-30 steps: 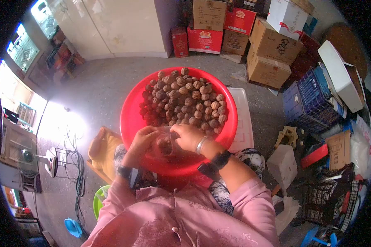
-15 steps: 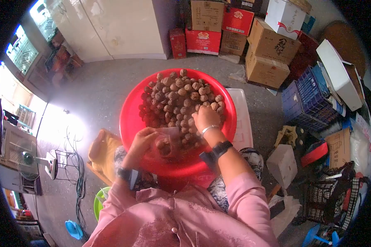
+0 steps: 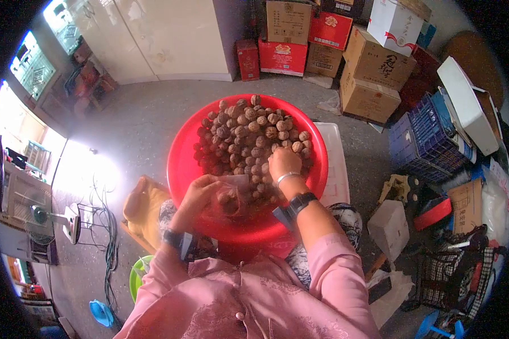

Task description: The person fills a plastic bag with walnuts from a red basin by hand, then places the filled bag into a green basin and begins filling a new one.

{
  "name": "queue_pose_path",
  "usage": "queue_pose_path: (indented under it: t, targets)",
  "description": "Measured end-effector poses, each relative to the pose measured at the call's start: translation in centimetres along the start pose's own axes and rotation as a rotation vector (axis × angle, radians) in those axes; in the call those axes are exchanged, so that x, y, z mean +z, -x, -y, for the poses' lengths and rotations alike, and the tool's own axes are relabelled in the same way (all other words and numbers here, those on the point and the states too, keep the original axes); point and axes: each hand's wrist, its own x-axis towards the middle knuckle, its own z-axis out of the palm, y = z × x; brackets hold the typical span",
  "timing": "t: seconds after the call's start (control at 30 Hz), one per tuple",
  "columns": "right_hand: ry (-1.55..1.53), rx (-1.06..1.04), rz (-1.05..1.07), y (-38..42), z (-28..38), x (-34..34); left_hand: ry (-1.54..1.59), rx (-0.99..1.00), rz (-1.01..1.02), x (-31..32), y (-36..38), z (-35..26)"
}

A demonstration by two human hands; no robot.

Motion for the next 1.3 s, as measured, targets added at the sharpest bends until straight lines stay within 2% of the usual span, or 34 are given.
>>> queue_pose_path:
  t: [0.4,0.47,0.5,0.57,0.6,0.67,0.73,0.9,0.97,1.03,1.1,1.17,1.23,1.3]
  targets:
    - [-0.109,0.148,0.046,0.2,0.5,-1.5,-0.033,0.042,-0.038,0.1,0.0,0.1]
    - [-0.324,0.031,0.036,0.5,0.0,-1.1,-0.045,0.036,-0.048,0.3,0.3,-0.2]
    - [-0.322,0.024,0.035,0.6,0.0,-1.2,-0.041,0.041,-0.053,0.3,0.3,-0.2]
    - [-0.665,-0.128,0.141,1.0,0.0,-1.2,-0.071,0.041,-0.054,0.1,0.2,0.1]
    - [-0.779,-0.134,0.194,1.6,0.7,-2.2,-0.069,0.045,-0.059,0.1,0.3,-0.1]
    - [-0.828,-0.207,0.176,2.9,2.0,-4.1,-0.166,0.049,-0.041,0.3,0.7,-0.7]
    - [-0.917,-0.315,0.142,4.2,3.0,-5.0,-0.135,0.054,-0.058,0.8,1.1,-1.0]
    - [-0.946,-0.376,0.211,7.6,5.3,-7.0,-0.095,0.091,-0.038,0.4,0.7,-0.1]
    - [-0.882,-0.534,0.175,8.1,5.3,-5.7,-0.066,0.103,-0.021,0.3,0.6,0.3]
    - [-0.780,-0.490,0.177,8.9,5.7,-6.2,-0.052,0.101,-0.006,0.2,0.5,0.4]
    - [-0.684,-0.550,0.062,8.6,5.1,-5.0,-0.035,0.099,0.008,0.2,0.5,0.5]
    - [-0.676,-0.556,0.071,8.3,4.4,-4.7,-0.080,0.085,0.004,0.1,0.5,0.5]
    - [-0.503,-0.496,0.155,8.2,4.0,-4.4,-0.093,0.098,-0.006,0.1,0.3,0.8]
    - [-0.519,-0.493,0.184,8.1,3.8,-3.0,-0.109,0.108,-0.014,0.0,0.1,1.1]
